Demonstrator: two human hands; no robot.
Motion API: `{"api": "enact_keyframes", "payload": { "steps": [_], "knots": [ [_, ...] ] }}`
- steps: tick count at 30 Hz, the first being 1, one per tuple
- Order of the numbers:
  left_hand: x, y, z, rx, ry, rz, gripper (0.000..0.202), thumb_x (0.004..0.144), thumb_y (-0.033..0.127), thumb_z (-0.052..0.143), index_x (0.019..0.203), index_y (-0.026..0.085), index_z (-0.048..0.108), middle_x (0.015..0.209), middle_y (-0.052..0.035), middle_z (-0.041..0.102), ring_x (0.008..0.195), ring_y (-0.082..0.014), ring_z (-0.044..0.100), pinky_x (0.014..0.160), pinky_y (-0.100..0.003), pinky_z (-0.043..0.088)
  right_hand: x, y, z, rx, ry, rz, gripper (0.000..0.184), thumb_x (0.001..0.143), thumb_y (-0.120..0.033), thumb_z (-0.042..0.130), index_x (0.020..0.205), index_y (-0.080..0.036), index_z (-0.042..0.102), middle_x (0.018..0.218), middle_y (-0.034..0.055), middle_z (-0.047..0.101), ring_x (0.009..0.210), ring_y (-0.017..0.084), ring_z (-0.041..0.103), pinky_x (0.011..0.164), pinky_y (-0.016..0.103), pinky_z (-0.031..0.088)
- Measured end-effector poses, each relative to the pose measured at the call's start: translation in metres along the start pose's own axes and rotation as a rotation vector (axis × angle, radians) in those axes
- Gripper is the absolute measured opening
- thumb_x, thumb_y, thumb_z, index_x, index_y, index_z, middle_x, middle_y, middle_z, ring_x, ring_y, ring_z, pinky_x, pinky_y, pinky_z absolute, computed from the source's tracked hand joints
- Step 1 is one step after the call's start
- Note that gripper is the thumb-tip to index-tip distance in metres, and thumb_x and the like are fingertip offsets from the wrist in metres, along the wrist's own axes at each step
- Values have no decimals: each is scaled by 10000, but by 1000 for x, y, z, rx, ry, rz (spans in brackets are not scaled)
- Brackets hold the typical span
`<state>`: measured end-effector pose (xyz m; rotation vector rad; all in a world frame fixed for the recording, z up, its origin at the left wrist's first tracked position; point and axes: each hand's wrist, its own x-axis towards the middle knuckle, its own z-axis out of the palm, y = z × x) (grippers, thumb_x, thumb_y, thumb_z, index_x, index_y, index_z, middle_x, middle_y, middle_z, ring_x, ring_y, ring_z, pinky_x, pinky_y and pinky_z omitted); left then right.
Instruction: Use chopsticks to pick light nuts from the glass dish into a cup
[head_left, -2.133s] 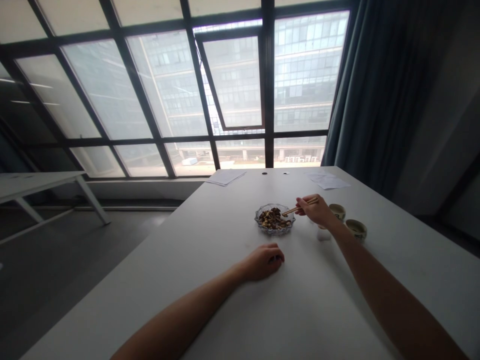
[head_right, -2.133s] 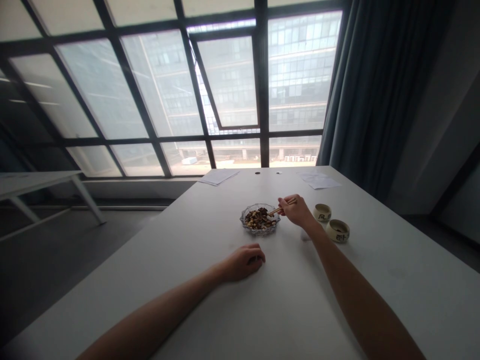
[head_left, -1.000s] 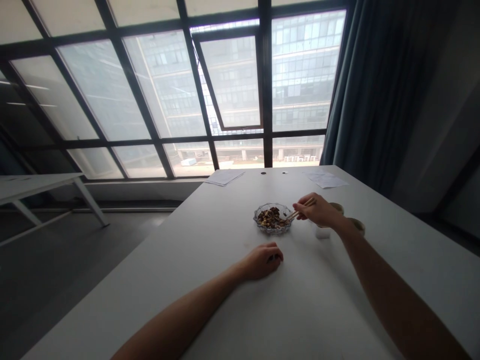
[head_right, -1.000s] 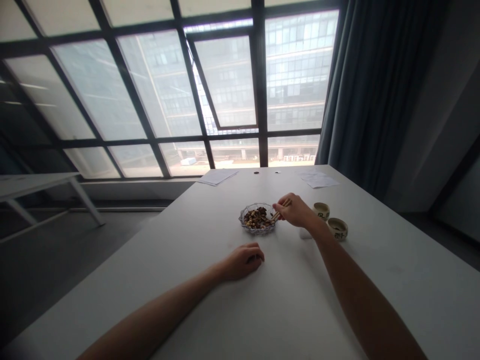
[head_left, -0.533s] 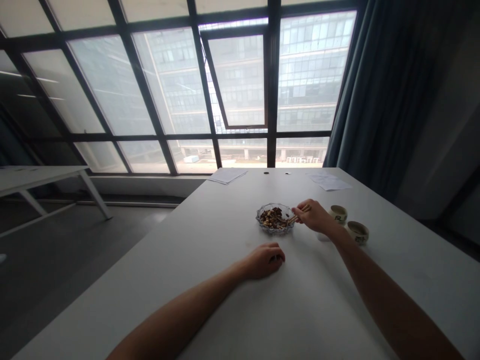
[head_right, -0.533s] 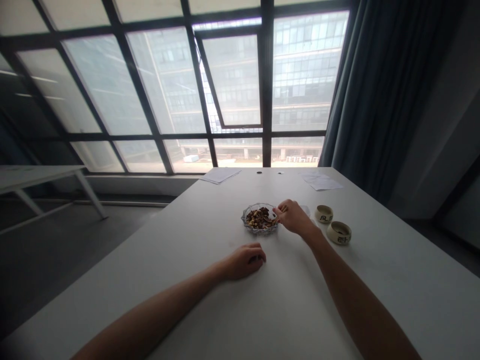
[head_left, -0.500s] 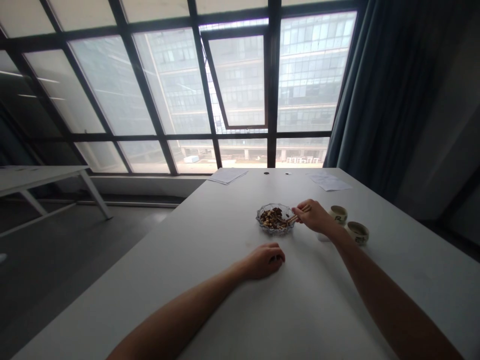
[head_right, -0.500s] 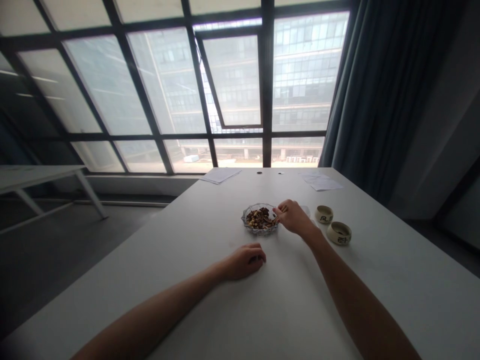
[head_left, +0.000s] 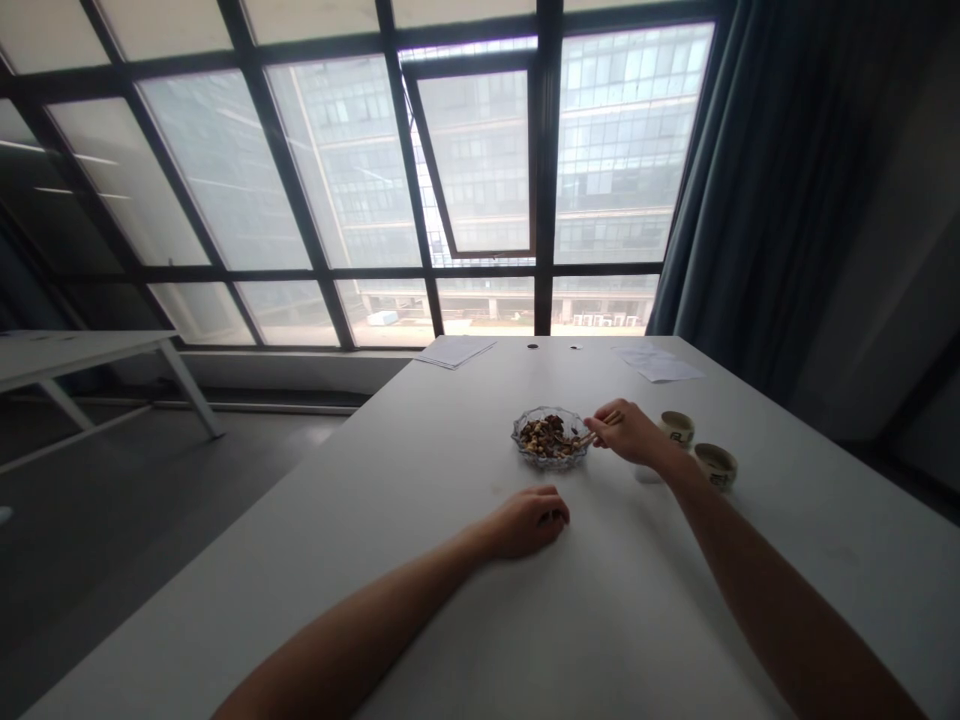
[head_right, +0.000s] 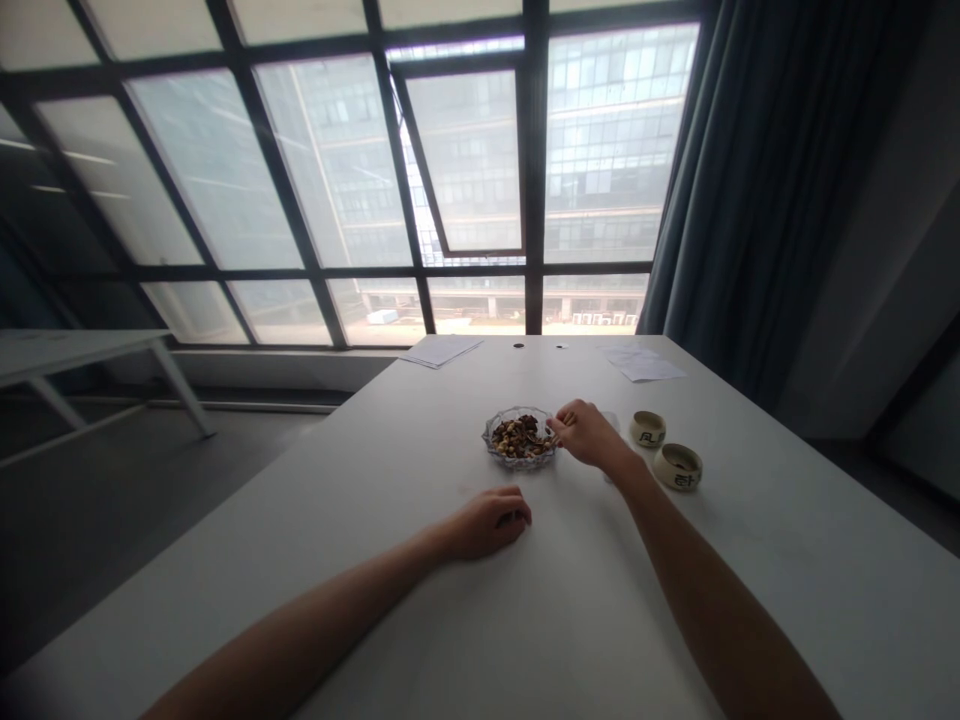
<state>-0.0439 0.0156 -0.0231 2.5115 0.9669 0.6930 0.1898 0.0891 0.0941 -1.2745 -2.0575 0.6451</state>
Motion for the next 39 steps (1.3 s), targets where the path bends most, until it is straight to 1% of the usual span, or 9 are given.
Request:
{"api": "enact_keyframes", "payload": {
  "steps": [8, 15, 19, 23, 26, 29, 34, 37, 39],
  "knots": [
    [1, -1, 3, -3, 9, 9, 175, 898, 124, 587, 1003, 179, 715, 967, -40, 663, 826, -143, 605, 781, -207, 477, 5, 8, 9, 34, 30, -33, 358, 933, -344, 608, 634, -167, 696, 603, 89, 724, 566, 206, 694, 506, 260, 477],
    [-1, -2, 2, -6, 13, 18, 170, 910, 136, 580, 1009, 183, 711, 983, -47, 670, 847, -150, 616, 807, -214, 480, 4, 9, 0, 125, 72, -10, 318, 932, -365, 642, 714, -153, 737, 673, 111, 755, 615, 224, 732, 541, 269, 546],
    [-1, 0, -1, 2, -6, 6, 176, 917, 145, 575, 1014, 186, 716, 988, -51, 675, 848, -154, 621, 807, -218, 483, 3, 9, -24, 198, 136, 34, 278, 918, -370, 683, 762, -149, 746, 732, 127, 773, 654, 239, 755, 562, 281, 581],
    [0, 1, 0, 4, -3, 1, 177, 913, 141, 583, 1019, 186, 717, 994, -51, 679, 851, -154, 622, 804, -219, 483, -4, 19, -67, 176, 290, 65, 247, 884, -394, 736, 813, -158, 757, 789, 132, 785, 682, 258, 765, 577, 301, 599],
    [1, 2, 2, 6, 0, -1, 183, 909, 133, 585, 1024, 188, 717, 996, -51, 678, 856, -155, 621, 797, -220, 483, -12, 32, -101, 66, 471, 173, 209, 884, -354, 726, 834, -154, 756, 742, 134, 769, 674, 265, 764, 569, 306, 579],
    [3, 2, 4, 8, -2, -5, 183, 907, 132, 586, 1021, 186, 719, 986, -51, 675, 846, -155, 618, 792, -223, 483, -18, 50, -126, -62, 529, 307, 195, 900, -316, 689, 794, -159, 736, 684, 140, 742, 714, 270, 763, 631, 322, 561],
    [4, -1, 8, -10, 1, -30, 185, 894, 124, 589, 1006, 184, 724, 967, -46, 663, 831, -150, 609, 773, -215, 482, -16, 75, -135, 4, 501, 414, 201, 907, -315, 666, 754, -186, 680, 706, 148, 732, 709, 265, 748, 689, 355, 572],
    [5, -2, 9, -12, 5, -41, 194, 892, 122, 586, 1010, 186, 726, 971, -47, 662, 836, -151, 608, 779, -218, 483, -11, 82, -132, 20, 510, 400, 203, 910, -321, 675, 759, -185, 688, 693, 136, 729, 711, 261, 755, 696, 349, 597],
    [5, -2, 10, -7, 6, -40, 191, 896, 125, 585, 1010, 187, 725, 970, -46, 660, 830, -149, 605, 775, -219, 481, -8, 83, -129, 24, 563, 370, 189, 904, -311, 694, 775, -174, 701, 674, 126, 727, 709, 264, 764, 661, 335, 610]
  ]
}}
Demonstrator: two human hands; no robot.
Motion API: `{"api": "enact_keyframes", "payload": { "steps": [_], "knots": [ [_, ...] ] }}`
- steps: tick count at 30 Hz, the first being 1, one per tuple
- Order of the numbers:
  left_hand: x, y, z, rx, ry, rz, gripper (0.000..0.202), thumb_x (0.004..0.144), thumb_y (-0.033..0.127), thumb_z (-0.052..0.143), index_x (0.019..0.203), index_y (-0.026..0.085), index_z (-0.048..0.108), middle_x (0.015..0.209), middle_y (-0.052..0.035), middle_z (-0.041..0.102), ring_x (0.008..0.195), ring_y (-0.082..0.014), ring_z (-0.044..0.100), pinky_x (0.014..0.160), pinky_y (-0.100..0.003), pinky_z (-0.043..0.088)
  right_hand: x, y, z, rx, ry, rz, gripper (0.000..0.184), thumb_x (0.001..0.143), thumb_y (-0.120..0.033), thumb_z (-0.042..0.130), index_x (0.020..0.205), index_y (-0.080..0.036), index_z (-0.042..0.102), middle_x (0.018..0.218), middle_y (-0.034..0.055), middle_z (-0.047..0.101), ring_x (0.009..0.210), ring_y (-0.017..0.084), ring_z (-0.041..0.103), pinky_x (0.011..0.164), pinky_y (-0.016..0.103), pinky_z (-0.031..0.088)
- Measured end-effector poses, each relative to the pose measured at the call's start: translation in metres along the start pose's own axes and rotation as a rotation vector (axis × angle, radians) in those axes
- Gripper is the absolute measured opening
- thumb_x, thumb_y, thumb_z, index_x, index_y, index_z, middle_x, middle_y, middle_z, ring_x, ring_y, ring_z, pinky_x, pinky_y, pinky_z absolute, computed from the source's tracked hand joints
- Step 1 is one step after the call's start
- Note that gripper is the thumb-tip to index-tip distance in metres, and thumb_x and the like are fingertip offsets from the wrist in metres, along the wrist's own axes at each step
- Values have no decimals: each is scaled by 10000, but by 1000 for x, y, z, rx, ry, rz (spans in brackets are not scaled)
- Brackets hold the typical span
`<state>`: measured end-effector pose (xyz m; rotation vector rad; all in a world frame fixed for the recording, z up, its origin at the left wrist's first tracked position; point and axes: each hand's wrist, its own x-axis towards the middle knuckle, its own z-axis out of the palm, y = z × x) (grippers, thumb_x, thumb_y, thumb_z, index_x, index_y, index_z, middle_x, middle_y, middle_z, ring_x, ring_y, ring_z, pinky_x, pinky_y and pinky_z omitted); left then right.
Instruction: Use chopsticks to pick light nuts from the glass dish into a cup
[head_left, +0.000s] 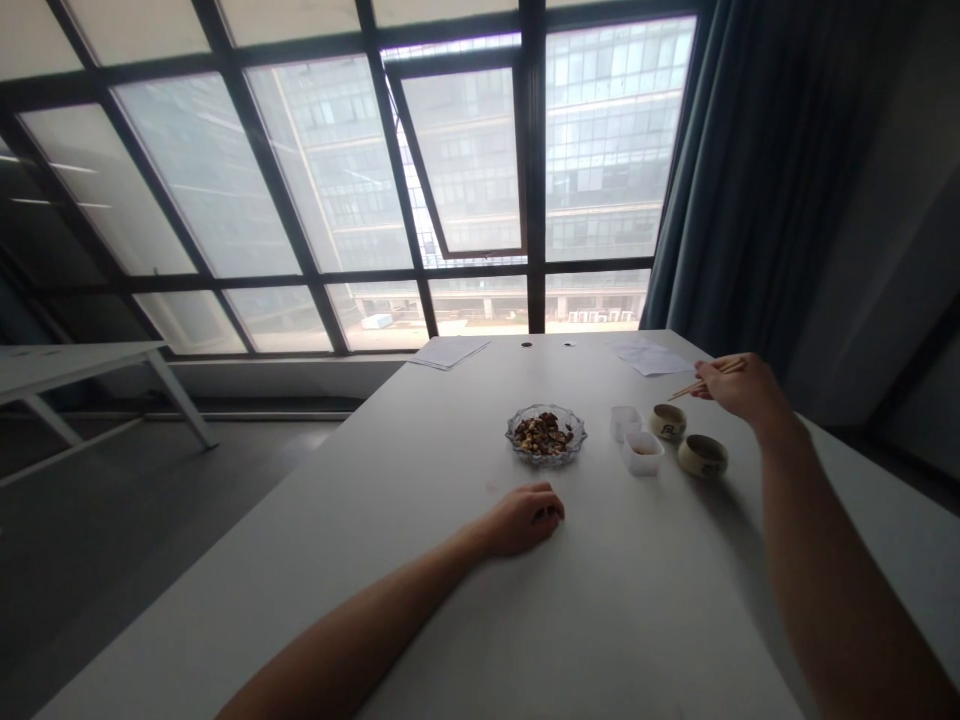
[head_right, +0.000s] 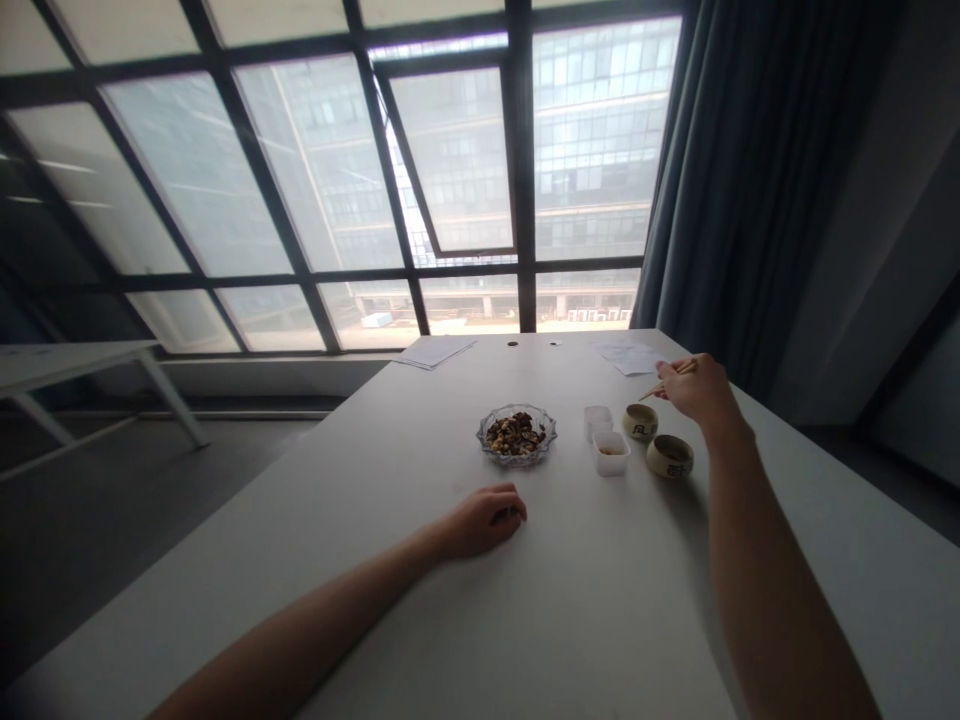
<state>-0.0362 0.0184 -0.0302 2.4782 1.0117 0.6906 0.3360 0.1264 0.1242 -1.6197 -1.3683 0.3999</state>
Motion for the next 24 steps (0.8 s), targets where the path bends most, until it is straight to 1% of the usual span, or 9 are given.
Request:
{"api": "enact_keyframes", "payload": {
  "steps": [2, 4, 6, 8, 11, 14, 18, 24],
  "knots": [
    [0, 1, 0, 0, -3, 4, 186, 898, 129, 585, 1008, 187, 723, 968, -44, 658, 823, -146, 601, 765, -216, 478, -1, -3, 6, 108, 27, -32, 169, 893, -293, 719, 794, -157, 709, 682, 119, 736, 674, 257, 767, 612, 318, 622],
    [1, 2, -1, -4, -4, 7, 180, 902, 134, 584, 1008, 186, 720, 970, -42, 658, 820, -143, 600, 760, -212, 476, -4, -10, 14, 272, -16, -78, 176, 887, -298, 742, 804, -144, 718, 723, 120, 756, 639, 247, 766, 591, 312, 638],
    [1, 3, -2, -8, -7, 6, 175, 903, 139, 583, 1005, 183, 718, 971, -44, 658, 818, -143, 601, 758, -211, 476, -13, -19, 26, 384, -130, -136, 210, 879, -337, 770, 808, -143, 732, 770, 125, 773, 640, 245, 769, 601, 315, 653],
    [1, 5, -3, -7, -11, 3, 175, 903, 142, 584, 1006, 182, 719, 973, -47, 658, 821, -146, 602, 763, -214, 479, -25, -29, 40, 418, -278, -173, 245, 863, -387, 794, 813, -152, 746, 797, 122, 784, 667, 245, 775, 623, 318, 662],
    [0, 5, -4, -4, -13, -3, 180, 903, 142, 584, 1012, 181, 722, 976, -50, 659, 827, -149, 602, 775, -221, 483, -45, -42, 62, 366, -479, -213, 302, 863, -442, 792, 797, -150, 756, 786, 128, 787, 693, 242, 775, 643, 308, 656],
    [-1, 6, -5, -3, -9, -1, 177, 900, 138, 587, 1009, 180, 720, 967, -48, 656, 821, -148, 599, 774, -222, 484, -59, -47, 82, 276, -581, -254, 339, 853, -465, 795, 790, -134, 760, 744, 136, 778, 680, 240, 764, 614, 287, 630],
    [-2, 5, -6, -10, -2, 17, 171, 901, 137, 589, 1007, 182, 716, 967, -46, 658, 824, -146, 600, 777, -220, 482, -65, -42, 101, 243, -646, -318, 343, 871, -461, 759, 761, -137, 750, 712, 113, 768, 673, 227, 752, 593, 268, 595],
    [-3, 3, -5, -9, -3, 17, 169, 905, 144, 593, 1013, 180, 718, 977, -49, 668, 818, -146, 603, 766, -216, 478, -70, -40, 113, 166, -675, -389, 352, 906, -450, 692, 738, -146, 750, 661, 87, 751, 637, 210, 734, 567, 247, 548]
  ]
}}
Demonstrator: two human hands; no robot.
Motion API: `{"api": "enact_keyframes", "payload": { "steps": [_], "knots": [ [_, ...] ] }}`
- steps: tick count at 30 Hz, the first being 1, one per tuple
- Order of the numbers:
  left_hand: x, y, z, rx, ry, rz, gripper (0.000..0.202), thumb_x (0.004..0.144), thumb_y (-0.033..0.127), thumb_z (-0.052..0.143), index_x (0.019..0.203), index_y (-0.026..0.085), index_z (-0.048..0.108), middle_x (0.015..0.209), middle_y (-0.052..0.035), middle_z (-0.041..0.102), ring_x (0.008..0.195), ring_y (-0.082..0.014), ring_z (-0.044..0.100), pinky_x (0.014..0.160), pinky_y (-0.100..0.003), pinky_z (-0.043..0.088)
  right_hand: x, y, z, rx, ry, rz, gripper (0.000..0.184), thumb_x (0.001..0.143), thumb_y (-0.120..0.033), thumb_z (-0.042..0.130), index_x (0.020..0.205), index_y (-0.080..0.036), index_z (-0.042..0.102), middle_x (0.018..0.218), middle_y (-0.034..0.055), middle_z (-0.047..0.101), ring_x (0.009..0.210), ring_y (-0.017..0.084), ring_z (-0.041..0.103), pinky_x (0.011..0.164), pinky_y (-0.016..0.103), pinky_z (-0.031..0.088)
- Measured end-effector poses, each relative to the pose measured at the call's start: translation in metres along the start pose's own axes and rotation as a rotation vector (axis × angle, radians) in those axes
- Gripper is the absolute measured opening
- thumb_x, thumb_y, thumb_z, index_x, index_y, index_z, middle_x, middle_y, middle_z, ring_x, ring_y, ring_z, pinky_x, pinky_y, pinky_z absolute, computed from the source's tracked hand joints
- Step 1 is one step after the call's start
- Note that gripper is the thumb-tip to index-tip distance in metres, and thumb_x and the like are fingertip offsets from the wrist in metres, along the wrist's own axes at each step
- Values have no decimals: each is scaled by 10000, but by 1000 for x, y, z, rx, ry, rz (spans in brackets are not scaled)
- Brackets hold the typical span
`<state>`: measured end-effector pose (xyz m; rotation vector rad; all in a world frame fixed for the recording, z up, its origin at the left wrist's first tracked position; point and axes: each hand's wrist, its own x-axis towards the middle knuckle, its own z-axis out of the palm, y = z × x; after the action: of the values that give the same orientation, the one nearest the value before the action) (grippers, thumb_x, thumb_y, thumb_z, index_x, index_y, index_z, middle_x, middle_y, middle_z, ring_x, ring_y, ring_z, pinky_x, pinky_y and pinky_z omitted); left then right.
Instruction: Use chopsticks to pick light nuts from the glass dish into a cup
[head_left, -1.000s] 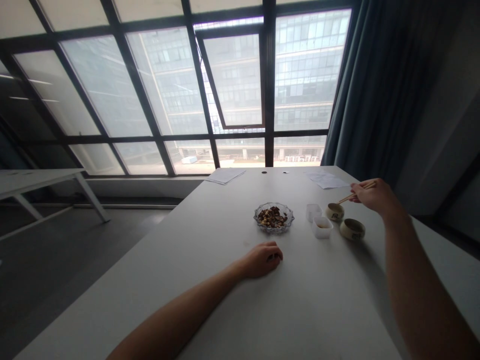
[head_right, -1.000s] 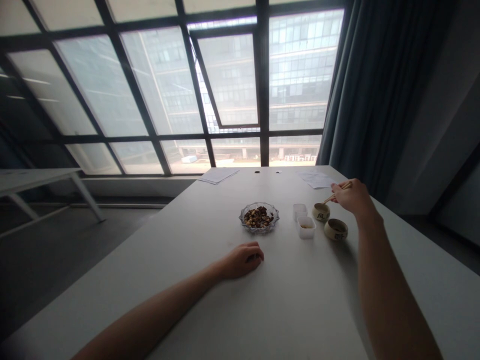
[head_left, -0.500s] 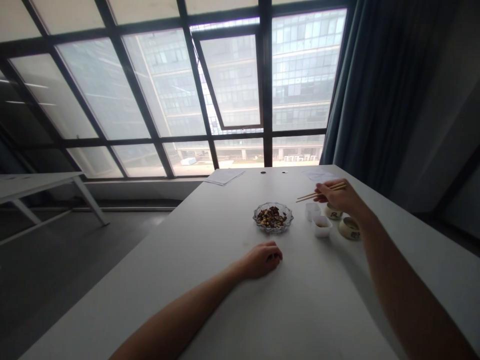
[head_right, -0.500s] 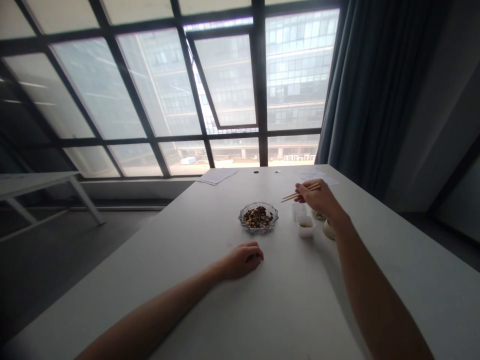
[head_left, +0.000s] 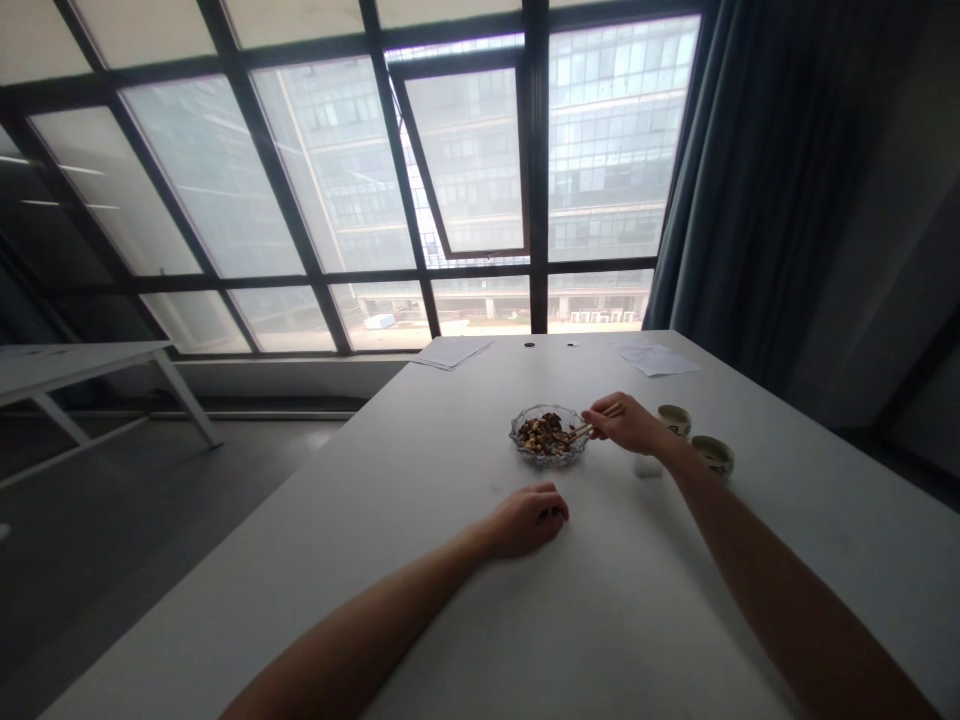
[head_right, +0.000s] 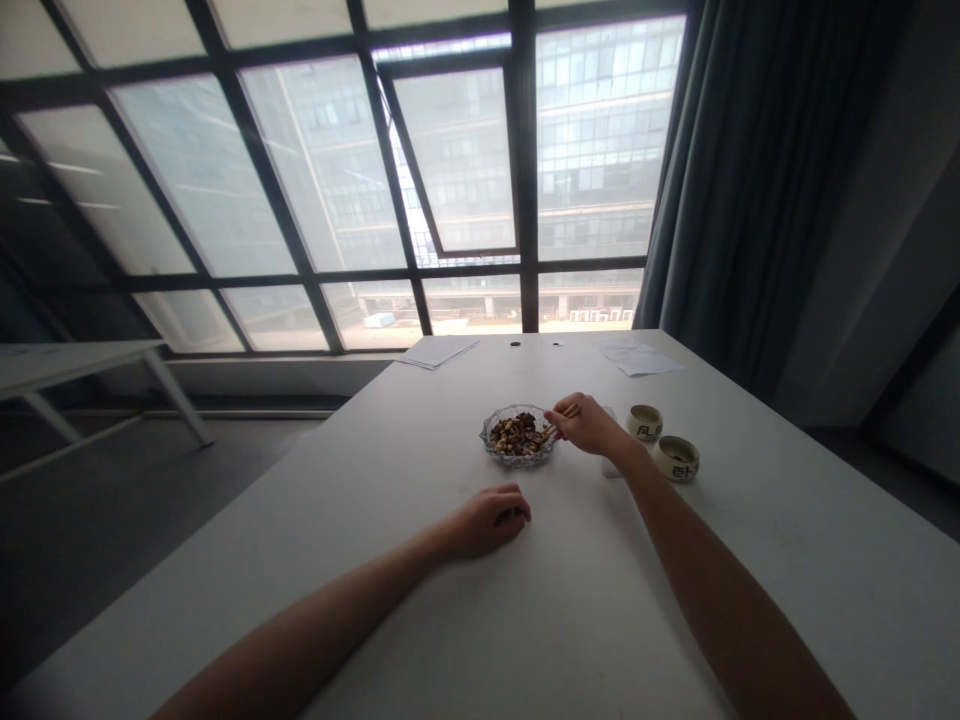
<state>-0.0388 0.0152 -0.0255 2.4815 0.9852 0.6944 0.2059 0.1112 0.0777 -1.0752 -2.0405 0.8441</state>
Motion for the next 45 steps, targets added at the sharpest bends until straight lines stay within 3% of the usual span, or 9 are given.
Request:
{"api": "enact_keyframes", "payload": {
  "steps": [14, 28, 38, 45],
  "knots": [
    [0, 1, -1, -2, -5, -1, 181, 902, 143, 594, 1020, 180, 725, 978, -52, 670, 828, -151, 607, 779, -222, 486, 0, -1, 5, -2, 26, 3, 464, 892, -567, 684, 742, -134, 755, 682, 126, 764, 634, 240, 742, 566, 275, 560],
    [2, 2, -1, -7, -2, 1, 180, 904, 141, 587, 1015, 181, 722, 970, -49, 659, 816, -146, 600, 774, -218, 485, 3, 6, -8, 66, 105, 16, 449, 905, -549, 683, 762, -129, 753, 751, 132, 780, 639, 220, 748, 583, 274, 597],
    [2, 1, -2, -3, -11, -16, 189, 896, 138, 588, 1015, 187, 727, 964, -48, 656, 816, -150, 598, 776, -222, 487, 3, 1, 2, 59, 30, 50, 428, 871, -556, 724, 744, -147, 739, 686, 108, 769, 647, 228, 751, 604, 272, 594],
    [2, 4, -3, -14, -13, -8, 186, 899, 148, 590, 1020, 183, 727, 965, -50, 653, 813, -148, 596, 770, -218, 486, 2, -3, 2, 113, 67, 84, 419, 893, -521, 712, 699, -150, 722, 716, 123, 777, 658, 238, 758, 615, 287, 613]
  ]
}}
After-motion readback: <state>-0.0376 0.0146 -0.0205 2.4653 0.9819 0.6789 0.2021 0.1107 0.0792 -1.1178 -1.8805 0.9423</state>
